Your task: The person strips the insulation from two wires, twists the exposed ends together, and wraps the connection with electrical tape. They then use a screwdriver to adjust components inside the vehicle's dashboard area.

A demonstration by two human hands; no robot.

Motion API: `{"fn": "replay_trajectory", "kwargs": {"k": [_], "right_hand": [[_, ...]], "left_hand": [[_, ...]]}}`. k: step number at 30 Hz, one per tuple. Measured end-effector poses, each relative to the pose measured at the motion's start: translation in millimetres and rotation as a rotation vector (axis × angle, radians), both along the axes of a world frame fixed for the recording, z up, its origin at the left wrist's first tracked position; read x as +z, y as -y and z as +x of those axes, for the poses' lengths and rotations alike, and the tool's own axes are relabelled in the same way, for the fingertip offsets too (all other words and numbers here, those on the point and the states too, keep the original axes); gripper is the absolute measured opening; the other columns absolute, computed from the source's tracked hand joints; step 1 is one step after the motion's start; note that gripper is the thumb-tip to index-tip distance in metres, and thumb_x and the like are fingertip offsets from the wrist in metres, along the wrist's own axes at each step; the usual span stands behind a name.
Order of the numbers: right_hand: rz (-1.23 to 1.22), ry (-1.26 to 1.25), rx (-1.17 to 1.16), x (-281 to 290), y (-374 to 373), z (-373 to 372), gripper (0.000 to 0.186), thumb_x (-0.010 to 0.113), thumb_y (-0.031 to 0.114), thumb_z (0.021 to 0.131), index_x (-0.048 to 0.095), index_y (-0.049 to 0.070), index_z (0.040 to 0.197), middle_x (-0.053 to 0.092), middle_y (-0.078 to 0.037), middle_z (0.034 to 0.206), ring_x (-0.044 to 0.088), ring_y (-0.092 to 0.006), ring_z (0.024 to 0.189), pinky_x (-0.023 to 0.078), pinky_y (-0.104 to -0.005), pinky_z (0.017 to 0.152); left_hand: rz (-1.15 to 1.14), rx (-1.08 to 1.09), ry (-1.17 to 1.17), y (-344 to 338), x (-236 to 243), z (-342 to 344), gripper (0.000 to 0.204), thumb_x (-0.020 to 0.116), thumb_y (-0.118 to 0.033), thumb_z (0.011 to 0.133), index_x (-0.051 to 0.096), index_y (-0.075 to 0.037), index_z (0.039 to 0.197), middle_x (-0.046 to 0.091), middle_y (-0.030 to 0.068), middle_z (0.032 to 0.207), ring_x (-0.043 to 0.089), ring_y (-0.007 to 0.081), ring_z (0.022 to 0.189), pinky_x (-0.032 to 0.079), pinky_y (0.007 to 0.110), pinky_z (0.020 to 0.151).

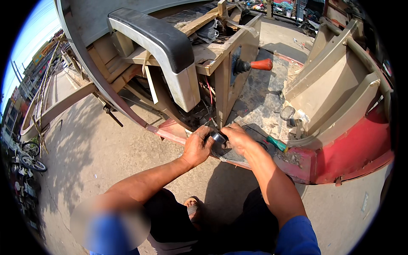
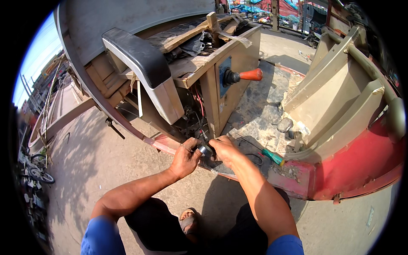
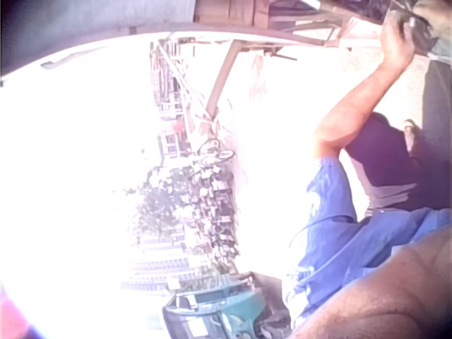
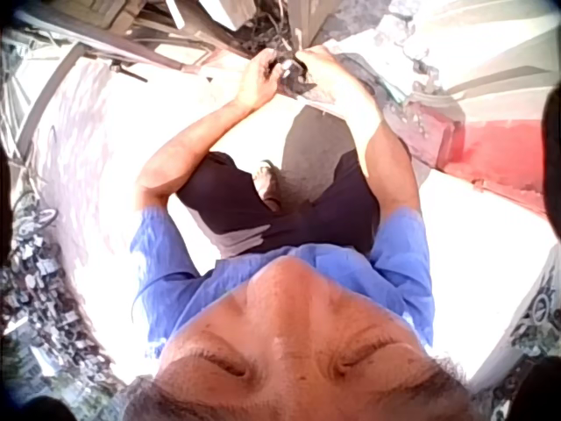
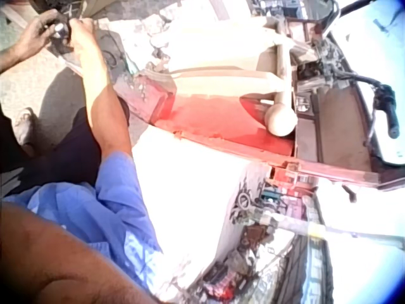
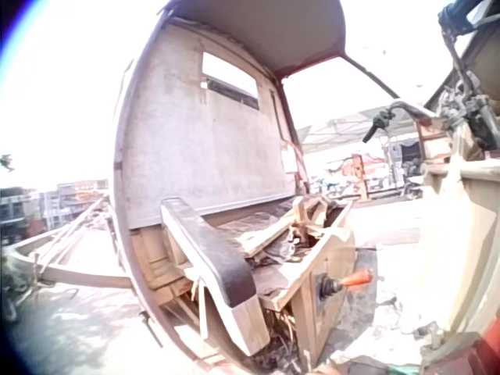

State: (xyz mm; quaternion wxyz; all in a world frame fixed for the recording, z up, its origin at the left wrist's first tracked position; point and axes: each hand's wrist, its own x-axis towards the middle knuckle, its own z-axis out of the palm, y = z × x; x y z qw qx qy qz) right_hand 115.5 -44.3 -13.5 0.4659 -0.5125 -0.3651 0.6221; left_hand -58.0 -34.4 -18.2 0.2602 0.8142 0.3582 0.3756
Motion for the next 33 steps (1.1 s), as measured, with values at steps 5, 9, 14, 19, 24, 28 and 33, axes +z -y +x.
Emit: {"fn": "replay_trajectory", "kwargs": {"k": [5, 9, 14, 19, 24, 28, 33], "right_hand": [[-0.049, -0.008, -0.071, 7.2, 4.4, -1.5, 0.022, 0.053, 0.015, 0.088, 0.057, 0.002, 0.070, 0.053, 0.000, 0.066, 0.048, -0.0079, 0.055, 0.042, -0.0267, 0.044], [0.009, 0.057, -0.032, 8.2, 5.7, 3.3, 0.021, 0.054, 0.014, 0.086, 0.056, 0.002, 0.069, 0.053, -0.001, 0.065, 0.046, -0.0075, 0.053, 0.039, -0.0255, 0.044], [0.034, 0.117, -0.023, 14.5, 7.7, 2.8, 0.022, 0.055, 0.015, 0.085, 0.055, 0.002, 0.067, 0.053, -0.001, 0.064, 0.044, -0.0077, 0.051, 0.039, -0.0259, 0.044], [0.039, 0.148, -0.021, 15.7, 8.0, 4.8, 0.024, 0.056, 0.016, 0.084, 0.053, 0.003, 0.065, 0.050, 0.000, 0.061, 0.043, -0.0080, 0.051, 0.037, -0.0275, 0.044], [0.065, 0.151, -0.021, 13.4, 7.2, 5.6, 0.025, 0.056, 0.016, 0.084, 0.050, 0.005, 0.063, 0.047, 0.001, 0.060, 0.041, -0.0086, 0.050, 0.035, -0.0280, 0.045], [0.099, 0.241, 0.048, 8.4, 6.9, 9.6, 0.020, 0.059, 0.017, 0.087, 0.058, 0.003, 0.073, 0.051, 0.000, 0.066, 0.044, -0.0075, 0.054, 0.036, -0.0269, 0.046], [0.205, 0.370, 0.113, 12.6, 8.5, 14.9, 0.026, 0.062, 0.023, 0.090, 0.063, 0.000, 0.079, 0.054, -0.001, 0.069, 0.049, -0.0102, 0.060, 0.039, -0.0283, 0.050]], "left_hand": [[-0.385, 0.063, 0.176, -1.3, -0.7, -0.1, 0.015, 0.054, -0.012, 0.097, 0.055, 0.003, 0.096, 0.057, 0.0022, 0.069, 0.054, 0.0084, 0.058, 0.043, 0.025, 0.051], [-0.296, 0.140, 0.087, -7.8, 5.5, 1.3, 0.010, 0.056, -0.007, 0.093, 0.054, 0.003, 0.096, 0.057, 0.0031, 0.070, 0.054, 0.0096, 0.059, 0.044, 0.026, 0.052], [-0.143, 0.183, 0.151, -15.2, -6.5, 3.7, 0.018, 0.056, 0.003, 0.086, 0.054, 0.003, 0.105, 0.058, 0.0070, 0.083, 0.058, 0.0132, 0.075, 0.048, 0.028, 0.064], [-0.048, 0.157, 0.011, -6.7, 12.1, 1.2, 0.036, 0.063, -0.005, 0.081, 0.055, -0.005, 0.116, 0.056, 0.0185, 0.104, 0.061, 0.0300, 0.092, 0.050, 0.038, 0.074], [0.183, 0.078, -0.116, 6.6, 25.3, 1.6, 0.030, 0.075, -0.016, 0.078, 0.067, -0.006, 0.106, 0.051, 0.0181, 0.115, 0.061, 0.0284, 0.082, 0.050, 0.038, 0.071], [0.104, 0.074, -0.155, 6.0, 18.2, 3.3, 0.016, 0.073, -0.014, 0.081, 0.072, -0.002, 0.092, 0.058, 0.0141, 0.104, 0.061, 0.0249, 0.078, 0.049, 0.036, 0.067], [-0.020, -0.049, 0.011, -6.0, 1.2, 0.2, 0.007, 0.067, -0.002, 0.085, 0.068, 0.005, 0.086, 0.060, 0.0115, 0.085, 0.060, 0.0193, 0.072, 0.048, 0.032, 0.061]]}}
